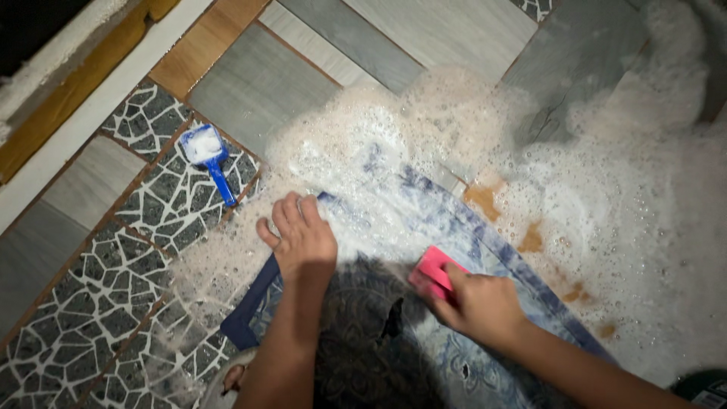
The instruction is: The person scrubs a patterned rug on the floor using a brush and soapy water, then uses a green scoop to pour water over the rug to rinse it.
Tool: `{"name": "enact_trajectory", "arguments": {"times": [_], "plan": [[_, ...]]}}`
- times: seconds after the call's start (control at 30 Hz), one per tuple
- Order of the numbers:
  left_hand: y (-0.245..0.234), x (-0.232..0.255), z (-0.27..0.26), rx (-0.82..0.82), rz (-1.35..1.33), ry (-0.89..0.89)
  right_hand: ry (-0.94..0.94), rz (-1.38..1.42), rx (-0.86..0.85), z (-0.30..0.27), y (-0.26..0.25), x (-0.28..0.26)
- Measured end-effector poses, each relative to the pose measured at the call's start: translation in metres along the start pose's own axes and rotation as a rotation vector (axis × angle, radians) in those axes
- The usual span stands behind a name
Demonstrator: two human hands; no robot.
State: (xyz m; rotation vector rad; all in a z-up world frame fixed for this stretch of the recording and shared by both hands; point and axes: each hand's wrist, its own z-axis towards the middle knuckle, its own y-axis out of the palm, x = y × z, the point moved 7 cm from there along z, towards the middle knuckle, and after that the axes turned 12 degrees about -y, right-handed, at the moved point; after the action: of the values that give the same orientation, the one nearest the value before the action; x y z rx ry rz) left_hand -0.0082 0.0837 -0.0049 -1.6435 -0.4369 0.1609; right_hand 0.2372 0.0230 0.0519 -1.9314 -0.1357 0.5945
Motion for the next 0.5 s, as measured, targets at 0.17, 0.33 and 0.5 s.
{"name": "enact_trajectory", "arguments": {"times": [0.17, 0.33, 0.5], "plan": [[0.002, 0.0, 0.0, 0.005, -0.038, -0.022, -0.074, 0.267, 0.185, 0.106, -0.01, -0.04], [-0.002, -0.003, -0.01, 0.206, -0.044, 0.073, -0.114, 0.032, 0.375, 0.191, -0.035, -0.071], [-0.011, 0.011, -0.013, 0.071, -0.018, 0.142, -0.032, 0.165, 0.111, 0.052, -0.005, 0.001]]}}
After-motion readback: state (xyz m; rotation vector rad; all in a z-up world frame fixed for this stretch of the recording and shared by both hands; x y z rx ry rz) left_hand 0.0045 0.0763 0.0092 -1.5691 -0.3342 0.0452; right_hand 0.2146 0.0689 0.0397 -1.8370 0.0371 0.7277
